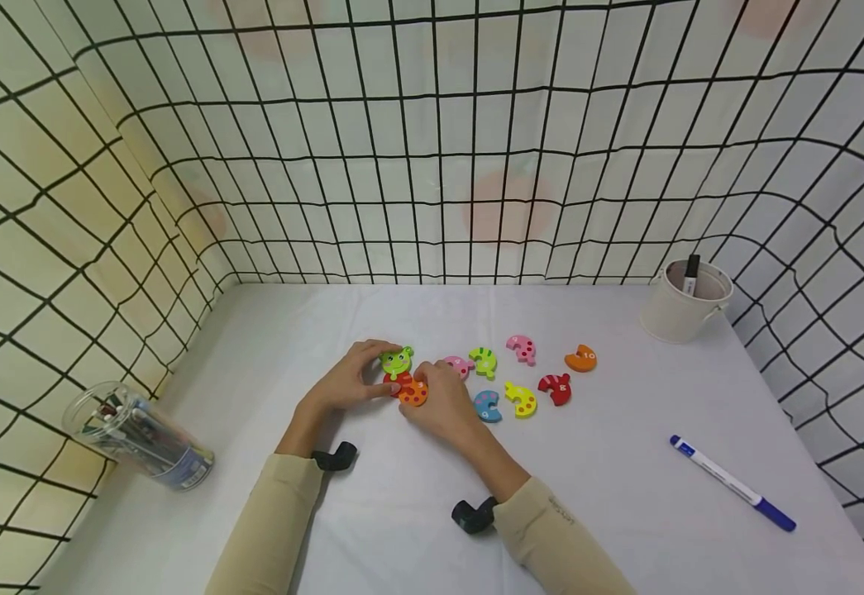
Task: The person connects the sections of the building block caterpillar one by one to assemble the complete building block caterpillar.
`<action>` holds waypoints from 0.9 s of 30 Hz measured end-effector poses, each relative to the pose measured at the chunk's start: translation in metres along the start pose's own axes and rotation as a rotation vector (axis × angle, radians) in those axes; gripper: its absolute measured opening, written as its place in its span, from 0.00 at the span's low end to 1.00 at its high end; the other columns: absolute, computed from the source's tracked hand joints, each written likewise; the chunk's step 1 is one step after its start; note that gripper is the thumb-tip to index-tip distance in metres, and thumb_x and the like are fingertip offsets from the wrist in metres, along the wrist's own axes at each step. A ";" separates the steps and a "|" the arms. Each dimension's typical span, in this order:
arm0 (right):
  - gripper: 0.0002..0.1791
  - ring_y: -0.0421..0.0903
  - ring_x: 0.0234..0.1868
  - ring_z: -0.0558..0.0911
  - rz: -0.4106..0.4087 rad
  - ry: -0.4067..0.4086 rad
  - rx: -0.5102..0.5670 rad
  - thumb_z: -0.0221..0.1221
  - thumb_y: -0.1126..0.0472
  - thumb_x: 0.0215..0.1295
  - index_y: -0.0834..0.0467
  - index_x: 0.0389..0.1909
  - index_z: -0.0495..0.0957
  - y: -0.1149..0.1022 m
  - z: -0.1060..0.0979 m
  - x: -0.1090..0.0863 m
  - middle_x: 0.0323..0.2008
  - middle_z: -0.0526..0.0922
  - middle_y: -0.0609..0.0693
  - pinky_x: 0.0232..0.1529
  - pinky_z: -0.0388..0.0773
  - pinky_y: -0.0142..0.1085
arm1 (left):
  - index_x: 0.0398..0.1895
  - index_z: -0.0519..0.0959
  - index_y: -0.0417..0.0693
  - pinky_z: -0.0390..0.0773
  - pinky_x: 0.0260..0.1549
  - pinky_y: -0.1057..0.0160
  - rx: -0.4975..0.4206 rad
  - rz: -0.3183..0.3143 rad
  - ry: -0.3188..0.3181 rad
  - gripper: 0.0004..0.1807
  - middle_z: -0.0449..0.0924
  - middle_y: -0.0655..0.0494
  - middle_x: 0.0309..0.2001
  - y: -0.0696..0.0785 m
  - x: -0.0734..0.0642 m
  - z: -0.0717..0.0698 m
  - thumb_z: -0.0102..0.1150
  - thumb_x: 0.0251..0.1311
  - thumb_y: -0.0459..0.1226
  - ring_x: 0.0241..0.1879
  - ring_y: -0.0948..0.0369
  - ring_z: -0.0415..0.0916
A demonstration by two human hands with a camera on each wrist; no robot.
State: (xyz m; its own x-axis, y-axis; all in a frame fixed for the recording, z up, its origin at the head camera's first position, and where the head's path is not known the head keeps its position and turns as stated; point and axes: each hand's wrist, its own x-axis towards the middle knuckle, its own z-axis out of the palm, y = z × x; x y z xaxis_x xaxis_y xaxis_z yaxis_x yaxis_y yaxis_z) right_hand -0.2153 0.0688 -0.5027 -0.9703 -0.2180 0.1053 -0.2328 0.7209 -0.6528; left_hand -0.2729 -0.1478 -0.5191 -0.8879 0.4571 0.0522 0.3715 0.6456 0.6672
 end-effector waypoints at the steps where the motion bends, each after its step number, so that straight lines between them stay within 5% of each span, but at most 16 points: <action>1: 0.24 0.47 0.44 0.78 0.003 -0.002 -0.001 0.78 0.52 0.52 0.57 0.47 0.81 0.000 0.000 0.000 0.43 0.82 0.52 0.48 0.82 0.41 | 0.71 0.73 0.62 0.64 0.73 0.41 0.004 -0.006 0.003 0.37 0.69 0.57 0.72 0.001 0.000 0.000 0.73 0.56 0.52 0.73 0.54 0.60; 14: 0.22 0.46 0.38 0.75 -0.031 -0.009 0.069 0.75 0.52 0.58 0.56 0.50 0.83 0.012 -0.021 -0.003 0.38 0.81 0.51 0.39 0.76 0.37 | 0.70 0.73 0.58 0.68 0.70 0.42 0.062 -0.039 0.025 0.41 0.70 0.54 0.68 0.005 0.002 0.002 0.76 0.52 0.53 0.69 0.52 0.62; 20: 0.22 0.46 0.42 0.78 0.010 0.012 0.015 0.72 0.54 0.62 0.56 0.55 0.82 0.031 -0.040 -0.001 0.45 0.82 0.51 0.46 0.82 0.38 | 0.71 0.72 0.58 0.66 0.72 0.41 0.046 -0.019 0.009 0.40 0.69 0.53 0.71 0.007 0.001 0.000 0.75 0.52 0.52 0.72 0.52 0.63; 27: 0.28 0.48 0.42 0.75 0.001 -0.060 -0.074 0.71 0.55 0.61 0.57 0.63 0.80 0.041 -0.048 0.003 0.56 0.78 0.57 0.40 0.78 0.37 | 0.70 0.74 0.61 0.64 0.72 0.38 0.004 -0.021 0.002 0.39 0.67 0.54 0.74 0.008 0.000 0.000 0.74 0.53 0.50 0.74 0.50 0.59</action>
State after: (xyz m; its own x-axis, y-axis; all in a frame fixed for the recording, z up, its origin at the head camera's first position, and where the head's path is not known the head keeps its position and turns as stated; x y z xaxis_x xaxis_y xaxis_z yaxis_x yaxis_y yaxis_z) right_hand -0.2307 0.1294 -0.4934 -0.9653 -0.2548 0.0580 -0.2383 0.7672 -0.5955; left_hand -0.2698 -0.1425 -0.5136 -0.8961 0.4420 0.0399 0.3540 0.6575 0.6652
